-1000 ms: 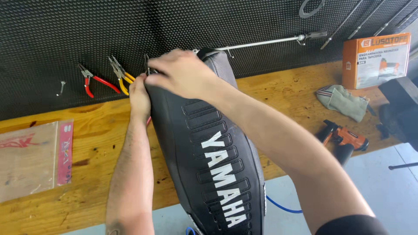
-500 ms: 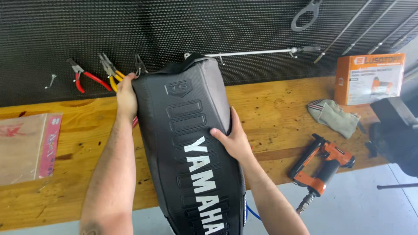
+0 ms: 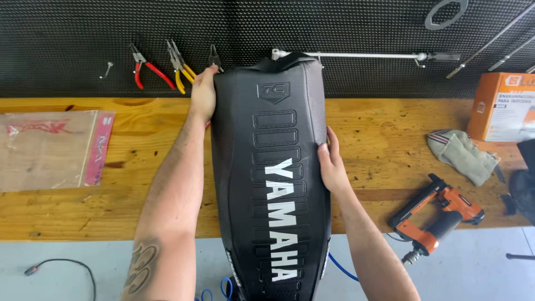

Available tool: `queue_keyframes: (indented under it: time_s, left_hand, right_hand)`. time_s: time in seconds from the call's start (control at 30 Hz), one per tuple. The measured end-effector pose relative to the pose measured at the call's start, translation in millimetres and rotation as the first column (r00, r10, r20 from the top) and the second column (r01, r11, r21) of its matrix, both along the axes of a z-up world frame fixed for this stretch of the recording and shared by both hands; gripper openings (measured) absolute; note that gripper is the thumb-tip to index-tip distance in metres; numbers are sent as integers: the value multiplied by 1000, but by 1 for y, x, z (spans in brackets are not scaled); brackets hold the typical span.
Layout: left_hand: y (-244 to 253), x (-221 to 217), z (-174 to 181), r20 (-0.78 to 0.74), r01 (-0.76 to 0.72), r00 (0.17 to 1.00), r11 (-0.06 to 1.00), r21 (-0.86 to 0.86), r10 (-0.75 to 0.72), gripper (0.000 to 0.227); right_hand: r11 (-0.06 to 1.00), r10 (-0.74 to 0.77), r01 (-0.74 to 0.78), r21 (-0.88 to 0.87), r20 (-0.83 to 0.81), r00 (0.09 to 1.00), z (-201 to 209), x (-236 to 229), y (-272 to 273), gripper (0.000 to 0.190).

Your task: The person repairs a black Yamaha motorcycle seat on a wooden workbench. They repeatedly flip the seat over, align the edges, and use a pneumatic staple gun to secure the upholstery to the seat base.

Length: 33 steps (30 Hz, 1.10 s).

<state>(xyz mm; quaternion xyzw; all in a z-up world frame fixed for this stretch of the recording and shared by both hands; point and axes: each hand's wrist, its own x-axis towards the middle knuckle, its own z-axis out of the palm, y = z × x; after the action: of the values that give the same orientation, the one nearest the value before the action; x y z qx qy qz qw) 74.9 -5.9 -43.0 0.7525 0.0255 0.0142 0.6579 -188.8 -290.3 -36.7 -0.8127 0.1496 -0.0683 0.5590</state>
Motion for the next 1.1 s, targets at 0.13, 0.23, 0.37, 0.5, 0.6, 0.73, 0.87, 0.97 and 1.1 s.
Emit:
queue_keyframes:
  time_s: [0.13,0.23,0.37,0.5,0.6,0.73,0.87,0.97,1.1]
  left_hand:
    - [-2,11,-3,-87,10,996,1000,22,-8,53]
    - [0,25,-16,-89,22,996,999,40,-19,56]
    - [0,28,-15,-74,29,997,999,26,-27,47]
    - [-5,6,10,-75,36,997,999,19,-35,45]
    - [-7,-1,14,-61,32,998,999,-12,-33,45]
    - [-4,1,9,-68,23,997,999,-22,-24,45]
    - [-3,12,-2,-79,39,996,999,-34,-41,42]
    - [-1,31,-20,-56,43,997,998,-50,-46,39]
    - [-2,23,-14,-51,63,997,997,-45,-65,40]
  right_hand:
    - [999,35,-35,-5,11,999,-37,10,-27,54]
    - [999,35,-35,-4,17,999,-47,6,-34,52]
    - [1000,11,-11,-17,-33,999,-27,-17,-23,51]
    - [997,-79,80,1,-102,992,-20,-47,-4,50]
    - [990,-129,133,52,-73,989,-25,-66,8,53]
    - [994,-53,69,81,-190,980,1,-77,25,105]
    - [999,-42,36,-28,-250,967,25,-76,32,121]
    - [995,-20,-8,-96,-285,958,14,-70,29,125]
    - [993,-18,-15,-114,-281,959,15,-70,29,124]
